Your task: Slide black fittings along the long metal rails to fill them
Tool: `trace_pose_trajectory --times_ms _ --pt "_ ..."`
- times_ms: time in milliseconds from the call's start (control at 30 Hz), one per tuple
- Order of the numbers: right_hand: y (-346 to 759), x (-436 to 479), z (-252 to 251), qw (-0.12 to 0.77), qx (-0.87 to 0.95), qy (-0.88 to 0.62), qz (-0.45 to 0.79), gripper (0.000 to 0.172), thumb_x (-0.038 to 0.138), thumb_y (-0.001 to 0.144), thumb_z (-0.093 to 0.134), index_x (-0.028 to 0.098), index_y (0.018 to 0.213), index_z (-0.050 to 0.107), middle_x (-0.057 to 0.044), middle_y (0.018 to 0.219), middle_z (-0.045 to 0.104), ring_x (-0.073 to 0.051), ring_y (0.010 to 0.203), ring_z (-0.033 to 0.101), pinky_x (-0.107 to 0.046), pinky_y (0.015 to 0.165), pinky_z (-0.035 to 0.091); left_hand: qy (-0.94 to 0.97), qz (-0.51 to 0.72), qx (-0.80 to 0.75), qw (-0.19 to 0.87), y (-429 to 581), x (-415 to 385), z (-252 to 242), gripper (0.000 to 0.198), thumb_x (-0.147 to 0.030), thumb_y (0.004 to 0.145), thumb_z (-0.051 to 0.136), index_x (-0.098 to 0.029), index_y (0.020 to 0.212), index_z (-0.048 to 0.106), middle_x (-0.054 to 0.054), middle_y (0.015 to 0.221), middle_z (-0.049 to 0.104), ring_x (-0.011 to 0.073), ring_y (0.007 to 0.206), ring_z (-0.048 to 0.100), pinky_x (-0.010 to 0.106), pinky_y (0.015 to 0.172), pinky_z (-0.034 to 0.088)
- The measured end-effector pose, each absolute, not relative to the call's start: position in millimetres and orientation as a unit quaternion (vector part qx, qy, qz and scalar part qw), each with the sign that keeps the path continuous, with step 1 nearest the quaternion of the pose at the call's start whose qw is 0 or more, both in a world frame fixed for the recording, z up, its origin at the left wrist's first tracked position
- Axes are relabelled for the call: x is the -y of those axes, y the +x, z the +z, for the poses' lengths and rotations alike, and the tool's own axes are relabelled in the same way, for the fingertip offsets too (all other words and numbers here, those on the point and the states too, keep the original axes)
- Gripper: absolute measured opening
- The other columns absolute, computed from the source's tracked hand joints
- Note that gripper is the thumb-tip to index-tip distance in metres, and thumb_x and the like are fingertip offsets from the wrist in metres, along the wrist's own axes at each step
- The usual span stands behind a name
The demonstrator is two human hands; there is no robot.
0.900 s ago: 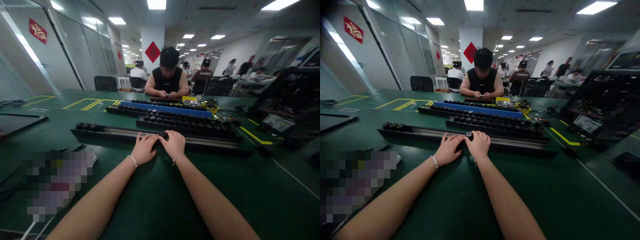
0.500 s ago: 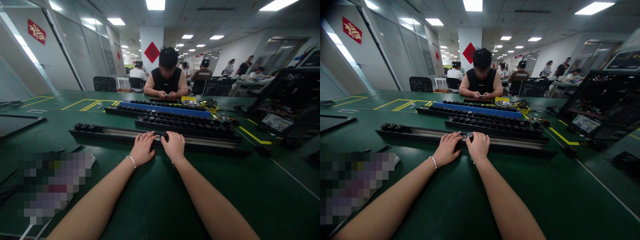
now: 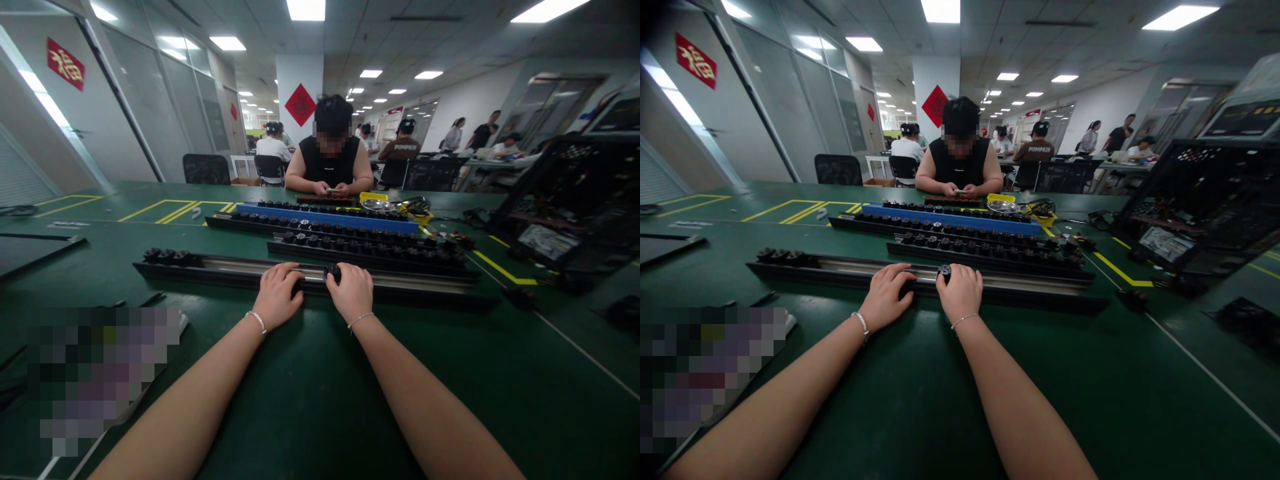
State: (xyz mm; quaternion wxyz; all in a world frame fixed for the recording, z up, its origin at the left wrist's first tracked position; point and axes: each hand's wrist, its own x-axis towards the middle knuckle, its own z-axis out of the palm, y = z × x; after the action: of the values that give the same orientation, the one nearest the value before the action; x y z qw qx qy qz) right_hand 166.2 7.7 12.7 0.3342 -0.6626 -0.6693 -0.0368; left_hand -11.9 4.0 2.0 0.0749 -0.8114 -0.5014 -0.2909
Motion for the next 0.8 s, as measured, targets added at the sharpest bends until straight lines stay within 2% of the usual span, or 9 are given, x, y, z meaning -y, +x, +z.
trace_pose_trajectory --times_ms 467,800 --pt "182 -5 11 0.332 0.659 -0.673 -0.05 0.027 0.034 0.082 0.044 0.018 0.097 0.059 -0.008 0.101 0.064 -0.022 0.099 0.051 -0.039 0.095 0.025 -0.802 -0.277 0.52 0.096 -17 -4 1 0.028 -0.027 0.077 0.053 -0.028 0.104 0.059 0.005 0.122 0.053 0.0264 0.115 0.043 0.045 0.092 0.036" --pt "182 -5 11 0.347 0.652 -0.672 -0.053 0.025 0.034 0.08 0.045 0.018 0.092 0.059 -0.009 0.096 0.064 -0.022 0.094 0.051 -0.038 0.092 0.028 -0.803 -0.28 0.516 0.106 -15 -2 4 0.027 -0.026 0.079 0.05 -0.027 0.103 0.061 0.006 0.107 0.056 0.0251 0.107 0.047 0.043 0.09 0.037"
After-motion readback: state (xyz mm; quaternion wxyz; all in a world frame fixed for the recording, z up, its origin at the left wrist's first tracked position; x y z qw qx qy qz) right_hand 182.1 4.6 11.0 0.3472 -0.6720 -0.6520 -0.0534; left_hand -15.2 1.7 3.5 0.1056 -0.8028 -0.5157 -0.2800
